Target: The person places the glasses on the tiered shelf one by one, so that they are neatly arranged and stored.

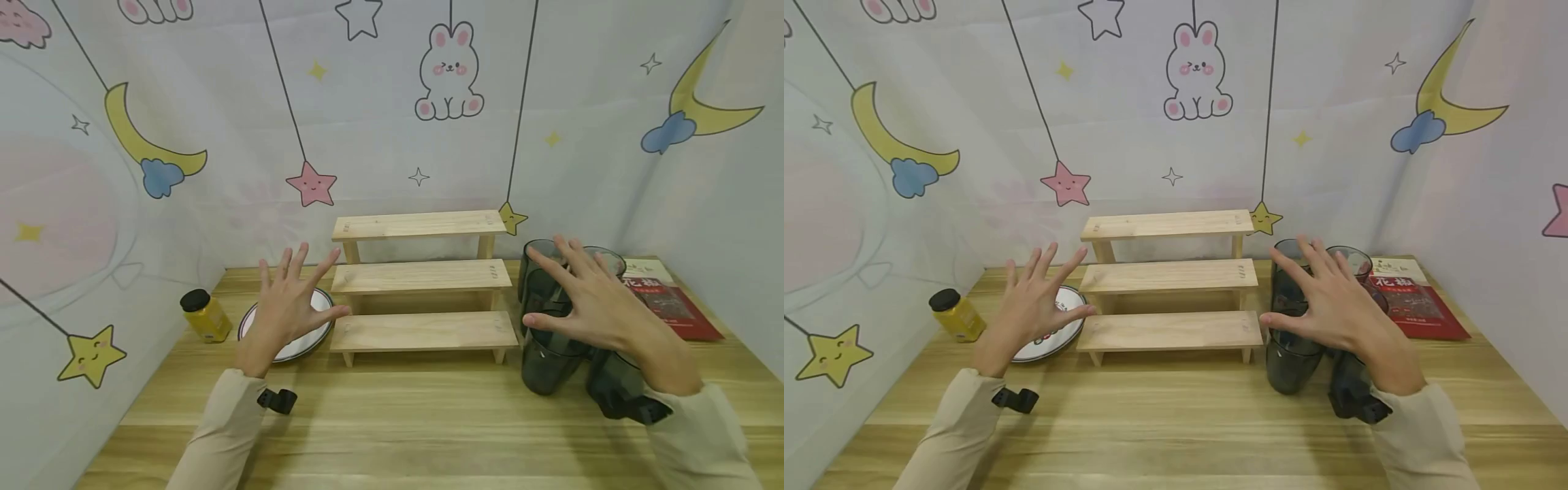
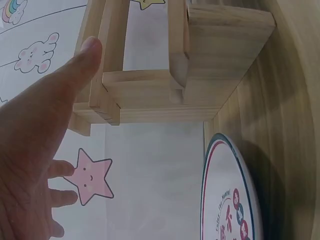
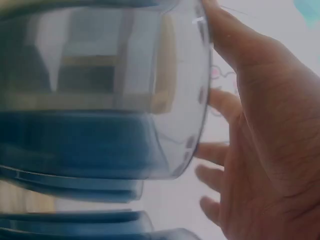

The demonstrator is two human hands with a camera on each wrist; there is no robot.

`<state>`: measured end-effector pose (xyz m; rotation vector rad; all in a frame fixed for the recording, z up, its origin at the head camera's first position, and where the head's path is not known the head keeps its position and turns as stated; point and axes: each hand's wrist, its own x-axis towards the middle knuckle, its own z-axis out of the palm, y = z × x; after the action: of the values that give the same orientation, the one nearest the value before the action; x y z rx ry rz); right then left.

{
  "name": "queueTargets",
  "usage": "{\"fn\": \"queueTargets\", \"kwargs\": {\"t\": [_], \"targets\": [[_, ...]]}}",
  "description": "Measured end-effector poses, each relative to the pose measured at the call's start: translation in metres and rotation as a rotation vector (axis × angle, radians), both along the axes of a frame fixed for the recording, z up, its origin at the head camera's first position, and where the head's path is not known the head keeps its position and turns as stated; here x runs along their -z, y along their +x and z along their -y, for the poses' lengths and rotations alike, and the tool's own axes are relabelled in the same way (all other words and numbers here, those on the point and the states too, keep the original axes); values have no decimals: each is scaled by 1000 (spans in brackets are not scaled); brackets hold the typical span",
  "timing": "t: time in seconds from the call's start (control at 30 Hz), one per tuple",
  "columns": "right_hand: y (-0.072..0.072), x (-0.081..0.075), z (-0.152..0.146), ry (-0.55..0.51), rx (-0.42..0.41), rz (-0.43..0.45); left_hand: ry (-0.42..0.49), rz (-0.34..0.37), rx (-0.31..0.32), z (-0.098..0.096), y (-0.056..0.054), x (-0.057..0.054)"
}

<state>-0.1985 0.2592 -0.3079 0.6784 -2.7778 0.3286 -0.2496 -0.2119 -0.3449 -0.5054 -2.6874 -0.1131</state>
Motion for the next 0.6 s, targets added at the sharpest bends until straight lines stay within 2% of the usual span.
{"fn": "queueTargets", "kwargs": {"t": [0.17, 0.27, 0.43, 0.6], "targets": [[4, -2, 2, -25, -67, 8, 32, 17, 23, -5, -5, -2], [7, -3, 3, -6, -87, 28, 57, 18, 43, -8, -8, -4], [11, -8, 4, 43, -92, 93, 118, 43, 66, -13, -15, -8], [13, -10, 5, 44, -82, 167, 206, 79, 93, -16, -22, -11]]}}
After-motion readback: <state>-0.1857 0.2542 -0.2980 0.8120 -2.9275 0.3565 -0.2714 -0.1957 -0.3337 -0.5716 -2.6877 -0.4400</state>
